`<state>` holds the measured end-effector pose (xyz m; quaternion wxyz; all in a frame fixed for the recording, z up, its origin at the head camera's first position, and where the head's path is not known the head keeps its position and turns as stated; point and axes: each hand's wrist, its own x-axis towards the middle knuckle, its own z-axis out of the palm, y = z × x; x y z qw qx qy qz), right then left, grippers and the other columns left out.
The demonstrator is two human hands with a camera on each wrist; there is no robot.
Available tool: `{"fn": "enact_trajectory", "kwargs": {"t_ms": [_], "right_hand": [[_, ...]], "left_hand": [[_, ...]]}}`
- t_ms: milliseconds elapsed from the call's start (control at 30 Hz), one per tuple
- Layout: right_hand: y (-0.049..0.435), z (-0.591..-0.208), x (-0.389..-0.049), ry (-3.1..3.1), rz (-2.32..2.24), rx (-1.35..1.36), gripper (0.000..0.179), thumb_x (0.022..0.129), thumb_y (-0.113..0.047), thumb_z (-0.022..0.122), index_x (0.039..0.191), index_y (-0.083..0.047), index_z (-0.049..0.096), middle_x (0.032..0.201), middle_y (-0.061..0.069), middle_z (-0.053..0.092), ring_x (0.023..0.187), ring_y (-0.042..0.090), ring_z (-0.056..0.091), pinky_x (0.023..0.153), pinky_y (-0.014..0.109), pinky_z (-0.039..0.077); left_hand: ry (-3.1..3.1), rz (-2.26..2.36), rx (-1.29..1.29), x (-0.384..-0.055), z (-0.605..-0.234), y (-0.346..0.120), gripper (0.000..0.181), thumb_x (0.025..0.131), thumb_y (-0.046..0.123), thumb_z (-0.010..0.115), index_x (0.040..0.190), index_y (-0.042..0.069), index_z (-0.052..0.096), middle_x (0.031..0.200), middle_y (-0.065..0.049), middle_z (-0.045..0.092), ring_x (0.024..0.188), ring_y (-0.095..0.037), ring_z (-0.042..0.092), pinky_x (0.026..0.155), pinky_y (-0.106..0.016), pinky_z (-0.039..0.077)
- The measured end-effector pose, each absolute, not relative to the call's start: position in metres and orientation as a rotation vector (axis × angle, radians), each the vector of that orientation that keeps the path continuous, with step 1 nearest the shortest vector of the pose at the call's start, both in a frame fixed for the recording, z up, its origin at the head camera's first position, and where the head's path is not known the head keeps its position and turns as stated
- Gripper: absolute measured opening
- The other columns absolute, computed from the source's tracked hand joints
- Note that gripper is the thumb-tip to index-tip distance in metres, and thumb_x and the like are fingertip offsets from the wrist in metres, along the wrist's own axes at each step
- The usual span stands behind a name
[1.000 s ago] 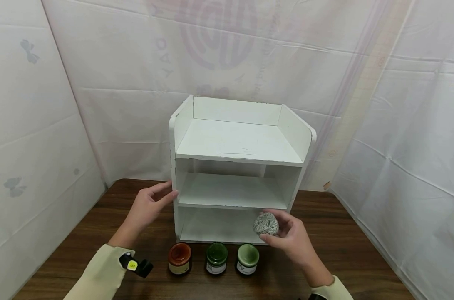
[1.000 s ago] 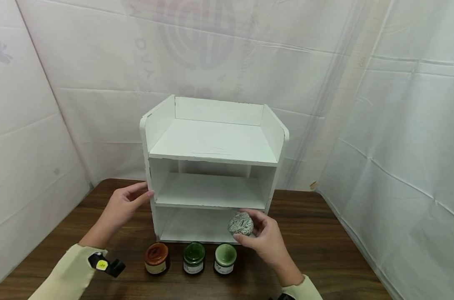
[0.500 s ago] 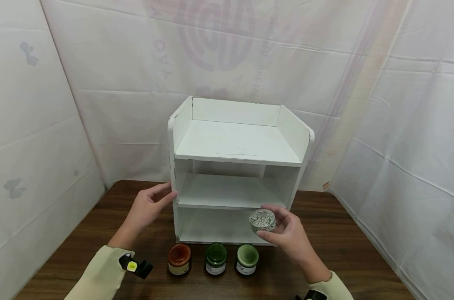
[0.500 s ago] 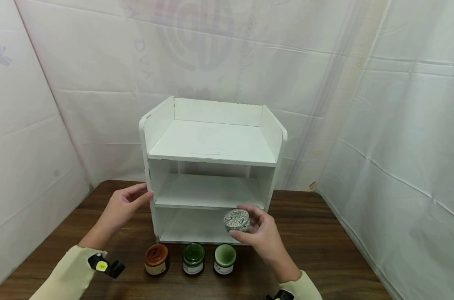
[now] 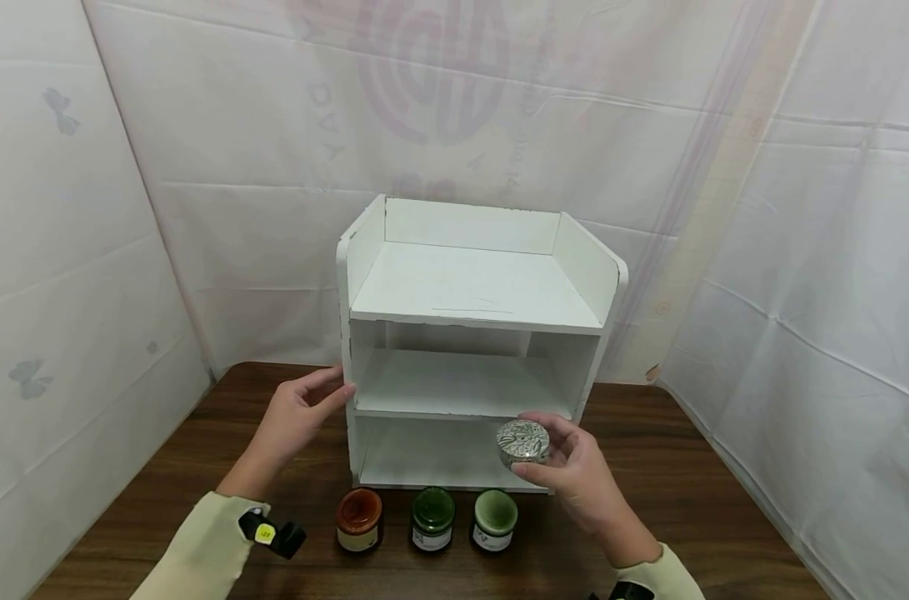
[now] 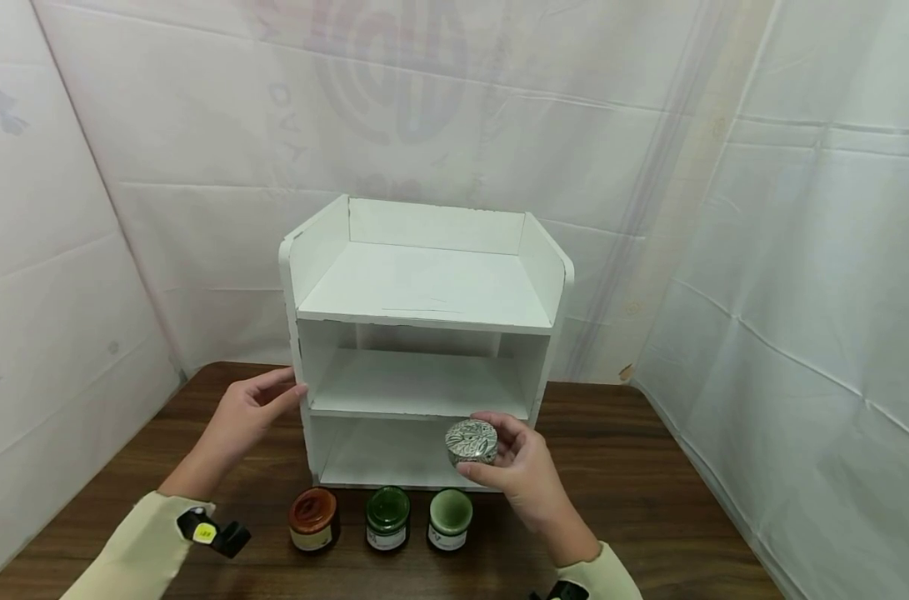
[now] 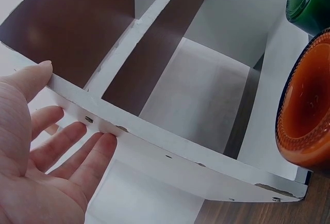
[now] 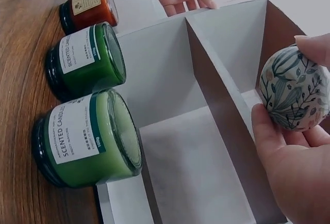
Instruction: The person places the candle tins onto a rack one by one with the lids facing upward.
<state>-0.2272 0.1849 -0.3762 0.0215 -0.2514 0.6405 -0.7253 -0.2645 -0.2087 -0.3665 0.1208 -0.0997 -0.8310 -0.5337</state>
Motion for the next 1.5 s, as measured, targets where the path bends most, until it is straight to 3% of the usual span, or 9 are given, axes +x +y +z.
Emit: {"fn": "enact_trajectory", "kwargs": {"t_ms": [100,233,467,700,1000,1500], "right_hand": [[0.183,-0.376,-0.228,1.999,-2.232,-0.757,0.074,0.082,0.009,0.078,0.143,0.021,0.037,0.125,0.004,0.063,0.109,0.012,0.066,0.088,0.023,0.058],[0.181,-0.375,-0.228,2.003,-2.225,-0.741,0.075,0.084,0.006,0.078,0.145,0.02,0.036,0.126,0.004,0.064,0.107,0.011,0.066,0.088,0.023,0.058],[0.177,-0.373,-0.228,1.913,-2.277,-0.789,0.064,0.09,0.005,0.073,0.141,0.022,0.039,0.123,0.006,0.065,0.107,0.012,0.067,0.087,0.023,0.058],[0.174,-0.371,-0.229,1.874,-2.288,-0.787,0.065,0.087,0.007,0.074,0.14,0.021,0.039,0.125,0.006,0.063,0.111,0.013,0.066,0.089,0.024,0.058],[0.17,-0.366,-0.232,1.892,-2.239,-0.808,0.072,0.083,0.006,0.079,0.141,0.019,0.039,0.128,0.006,0.058,0.112,0.013,0.064,0.089,0.024,0.058],[0.168,-0.365,-0.236,1.942,-2.192,-0.84,0.066,0.08,0.005,0.083,0.136,0.015,0.05,0.122,0.002,0.068,0.106,0.014,0.068,0.085,0.025,0.059]], "left_hand": [[-2.428,-1.558,-0.292,-0.265,-0.367,-0.209,0.06,0.099,0.043,0.068,0.147,0.009,0.056,0.142,-0.014,0.064,0.11,0.0,0.062,0.086,-0.014,0.051],[-2.429,-1.557,-0.29,-0.265,-0.367,-0.209,0.06,0.099,0.043,0.068,0.147,0.01,0.057,0.142,-0.014,0.063,0.11,0.001,0.062,0.086,-0.013,0.051],[-2.42,-1.569,-0.298,-0.265,-0.367,-0.209,0.06,0.099,0.043,0.068,0.147,0.009,0.056,0.142,-0.015,0.063,0.125,-0.029,0.062,0.086,-0.013,0.051],[-2.423,-1.555,-0.3,-0.266,-0.367,-0.209,0.059,0.099,0.043,0.068,0.147,0.011,0.057,0.142,-0.013,0.064,0.121,-0.021,0.063,0.086,-0.014,0.051],[-2.422,-1.563,-0.307,-0.264,-0.366,-0.209,0.059,0.099,0.043,0.068,0.148,0.01,0.056,0.144,-0.014,0.062,0.125,-0.029,0.062,0.086,-0.013,0.05],[-2.431,-1.538,-0.293,-0.265,-0.367,-0.209,0.06,0.099,0.043,0.068,0.148,0.011,0.056,0.144,-0.014,0.062,0.125,-0.031,0.062,0.086,-0.015,0.051]]}}
